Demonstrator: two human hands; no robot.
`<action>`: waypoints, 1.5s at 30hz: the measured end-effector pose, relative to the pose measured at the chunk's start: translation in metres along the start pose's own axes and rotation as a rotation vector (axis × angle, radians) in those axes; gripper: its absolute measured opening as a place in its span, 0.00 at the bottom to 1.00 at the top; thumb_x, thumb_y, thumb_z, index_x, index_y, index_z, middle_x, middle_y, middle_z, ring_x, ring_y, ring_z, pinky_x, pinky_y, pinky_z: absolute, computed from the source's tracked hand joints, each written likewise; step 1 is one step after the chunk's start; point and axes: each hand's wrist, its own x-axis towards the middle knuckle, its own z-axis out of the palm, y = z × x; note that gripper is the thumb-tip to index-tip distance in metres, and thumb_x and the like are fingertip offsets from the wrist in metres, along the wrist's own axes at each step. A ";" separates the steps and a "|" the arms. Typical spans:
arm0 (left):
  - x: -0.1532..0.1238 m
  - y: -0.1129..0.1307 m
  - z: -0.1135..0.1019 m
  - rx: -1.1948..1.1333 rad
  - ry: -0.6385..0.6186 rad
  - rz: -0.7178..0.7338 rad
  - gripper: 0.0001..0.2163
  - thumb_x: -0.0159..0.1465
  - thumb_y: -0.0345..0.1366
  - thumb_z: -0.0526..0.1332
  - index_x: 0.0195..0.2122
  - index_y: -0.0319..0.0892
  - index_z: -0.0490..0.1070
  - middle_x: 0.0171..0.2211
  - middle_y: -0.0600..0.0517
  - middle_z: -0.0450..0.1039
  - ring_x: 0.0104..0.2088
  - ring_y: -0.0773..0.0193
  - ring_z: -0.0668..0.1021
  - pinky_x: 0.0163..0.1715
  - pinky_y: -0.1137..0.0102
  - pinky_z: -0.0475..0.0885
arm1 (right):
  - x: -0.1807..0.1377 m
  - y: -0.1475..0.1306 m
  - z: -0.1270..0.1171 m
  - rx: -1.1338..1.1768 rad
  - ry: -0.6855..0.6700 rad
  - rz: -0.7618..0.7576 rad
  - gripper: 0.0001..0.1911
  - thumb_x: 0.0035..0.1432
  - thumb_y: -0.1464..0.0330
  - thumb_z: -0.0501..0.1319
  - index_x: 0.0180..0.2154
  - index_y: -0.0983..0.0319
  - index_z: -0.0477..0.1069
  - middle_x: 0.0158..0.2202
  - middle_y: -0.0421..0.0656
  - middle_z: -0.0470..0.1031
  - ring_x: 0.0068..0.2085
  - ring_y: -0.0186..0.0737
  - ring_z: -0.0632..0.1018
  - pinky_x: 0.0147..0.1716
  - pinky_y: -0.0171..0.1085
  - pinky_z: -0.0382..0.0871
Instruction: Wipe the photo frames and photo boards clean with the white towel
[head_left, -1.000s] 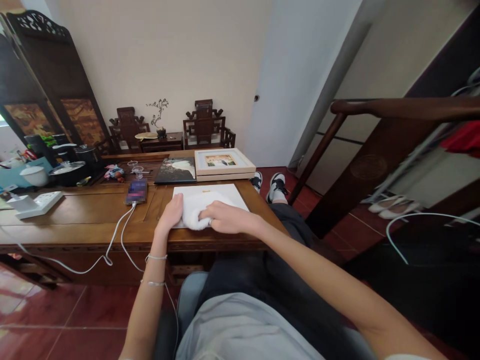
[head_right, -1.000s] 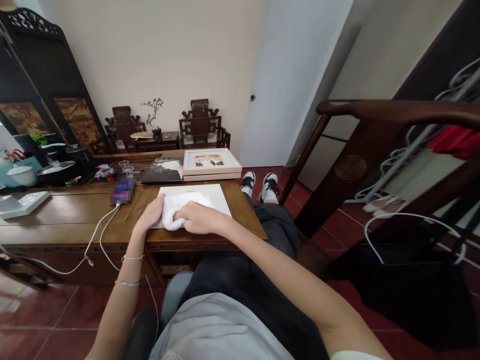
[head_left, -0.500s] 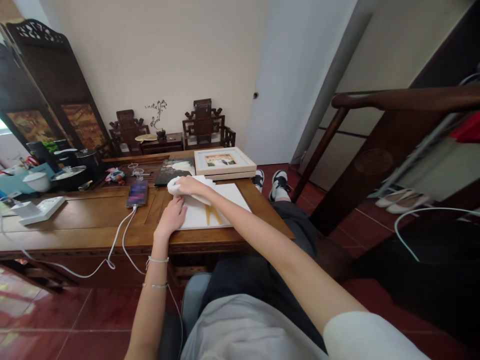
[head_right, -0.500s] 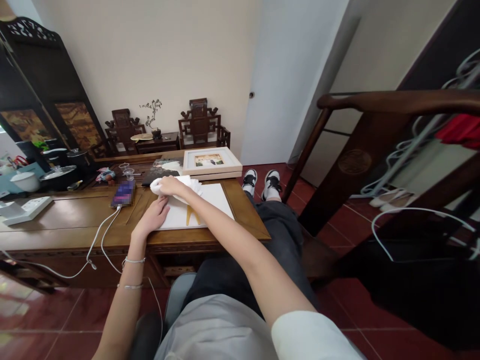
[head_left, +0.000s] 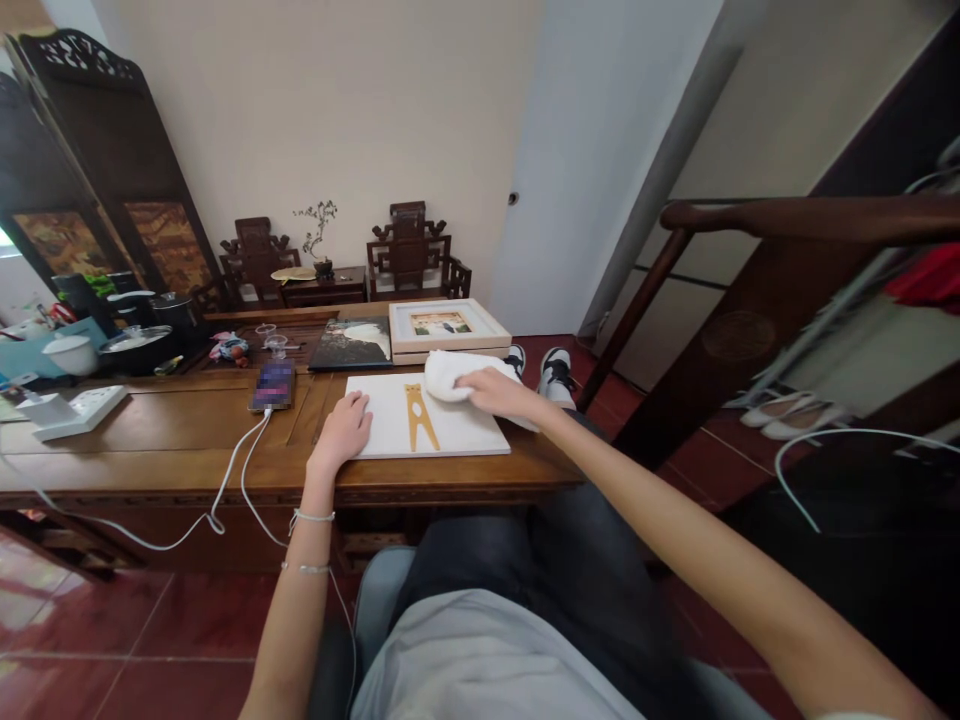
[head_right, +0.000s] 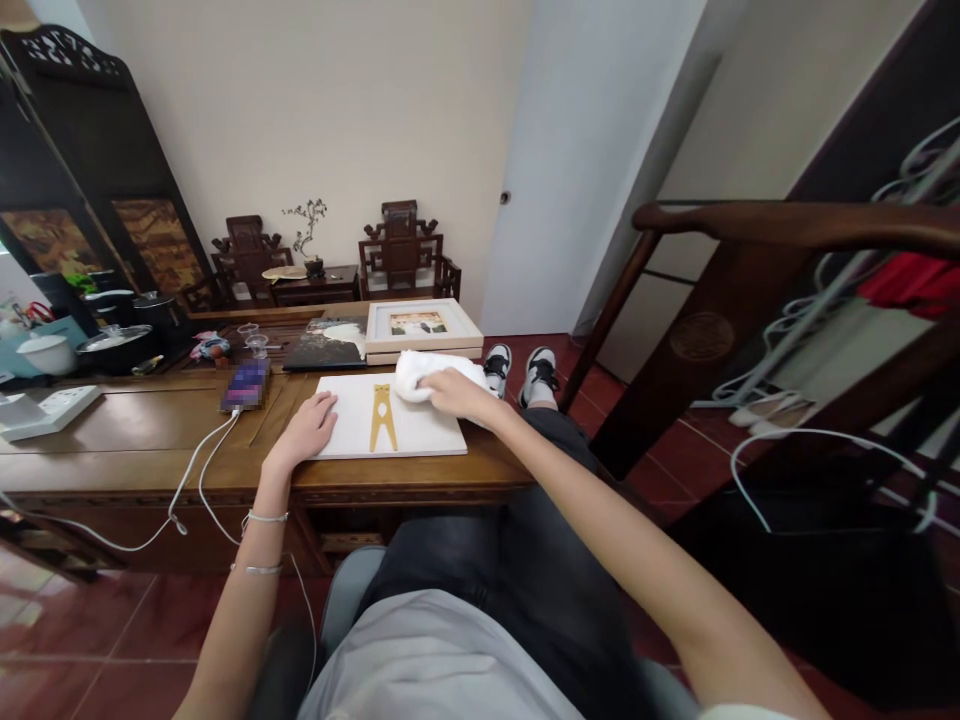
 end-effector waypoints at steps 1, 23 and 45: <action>-0.001 0.003 -0.002 0.007 -0.007 -0.013 0.22 0.71 0.37 0.49 0.63 0.36 0.67 0.68 0.37 0.63 0.69 0.48 0.65 0.68 0.54 0.63 | -0.017 0.000 0.006 0.015 0.009 -0.027 0.26 0.50 0.81 0.49 0.45 0.66 0.79 0.49 0.51 0.82 0.51 0.50 0.78 0.52 0.40 0.67; -0.005 0.023 -0.013 0.059 -0.090 -0.075 0.22 0.73 0.41 0.49 0.65 0.39 0.63 0.72 0.38 0.55 0.73 0.52 0.58 0.69 0.52 0.57 | 0.024 0.010 0.025 -0.019 0.042 -0.102 0.14 0.56 0.76 0.53 0.41 0.65 0.75 0.47 0.56 0.79 0.50 0.57 0.76 0.53 0.49 0.66; -0.008 0.026 -0.018 0.068 -0.095 -0.075 0.21 0.73 0.40 0.50 0.64 0.40 0.63 0.72 0.39 0.56 0.73 0.51 0.59 0.69 0.52 0.59 | 0.033 0.023 0.003 0.187 -0.010 -0.039 0.12 0.54 0.70 0.57 0.40 0.63 0.75 0.50 0.54 0.80 0.50 0.54 0.77 0.48 0.41 0.66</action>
